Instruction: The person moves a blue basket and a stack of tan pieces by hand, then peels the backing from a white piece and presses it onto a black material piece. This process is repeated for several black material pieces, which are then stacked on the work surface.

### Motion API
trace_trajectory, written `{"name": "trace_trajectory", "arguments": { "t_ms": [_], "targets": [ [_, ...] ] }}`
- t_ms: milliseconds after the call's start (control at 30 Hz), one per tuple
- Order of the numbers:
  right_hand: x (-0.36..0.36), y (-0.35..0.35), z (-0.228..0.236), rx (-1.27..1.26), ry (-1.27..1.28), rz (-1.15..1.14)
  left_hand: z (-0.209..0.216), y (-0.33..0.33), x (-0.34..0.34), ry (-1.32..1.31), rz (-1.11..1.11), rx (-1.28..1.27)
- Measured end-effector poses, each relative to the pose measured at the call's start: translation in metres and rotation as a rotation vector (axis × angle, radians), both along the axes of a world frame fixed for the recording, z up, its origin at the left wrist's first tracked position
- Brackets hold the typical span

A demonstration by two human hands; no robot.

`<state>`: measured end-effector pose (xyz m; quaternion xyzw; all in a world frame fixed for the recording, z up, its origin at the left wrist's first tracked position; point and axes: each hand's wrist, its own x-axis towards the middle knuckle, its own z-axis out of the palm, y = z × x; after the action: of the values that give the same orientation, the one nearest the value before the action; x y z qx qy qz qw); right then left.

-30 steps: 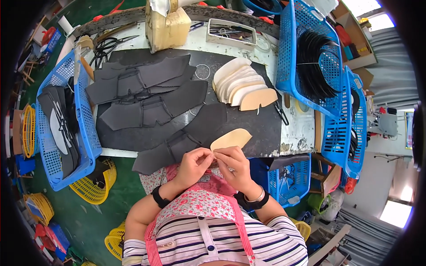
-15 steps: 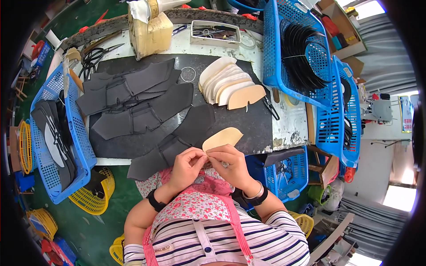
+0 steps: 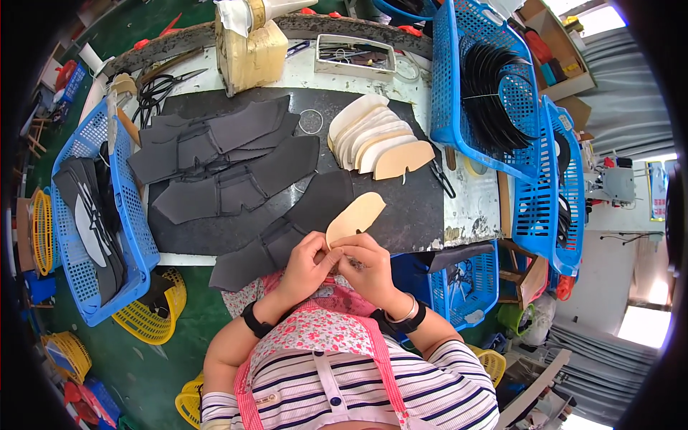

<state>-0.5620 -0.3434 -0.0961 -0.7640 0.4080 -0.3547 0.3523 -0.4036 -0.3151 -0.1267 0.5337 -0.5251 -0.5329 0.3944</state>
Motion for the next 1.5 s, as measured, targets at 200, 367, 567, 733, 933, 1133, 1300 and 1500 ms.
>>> {"name": "trace_trajectory", "arguments": {
  "t_ms": [200,367,567,733,933,1133,1300,1500],
  "targets": [
    [-0.029,-0.015,-0.004,0.808,-0.674,-0.223,0.005,-0.002,0.010,0.175,-0.071,-0.102],
    [-0.141,-0.025,-0.049,0.847,-1.160,-0.037,0.013,0.007,0.029,0.664,-0.147,0.169],
    [-0.168,0.001,-0.023,0.390,0.689,-0.167,0.013,0.020,0.036,0.703,-0.167,0.426],
    [-0.047,0.009,0.039,-0.090,0.294,0.137,0.015,0.020,0.014,0.256,-0.362,0.017],
    [-0.017,-0.029,0.039,-0.108,0.226,0.253,0.025,0.027,0.050,-0.570,-0.137,-0.516],
    [0.030,-0.042,0.037,0.656,-0.339,0.107,-0.003,0.044,0.081,-0.733,0.048,-0.522],
    [0.062,-0.037,-0.010,0.733,-0.188,0.190,0.000,0.050,0.079,0.236,0.574,0.089],
    [0.061,-0.029,-0.039,0.191,0.094,0.186,-0.013,0.045,0.080,-0.128,0.545,0.101]
  ]
}}
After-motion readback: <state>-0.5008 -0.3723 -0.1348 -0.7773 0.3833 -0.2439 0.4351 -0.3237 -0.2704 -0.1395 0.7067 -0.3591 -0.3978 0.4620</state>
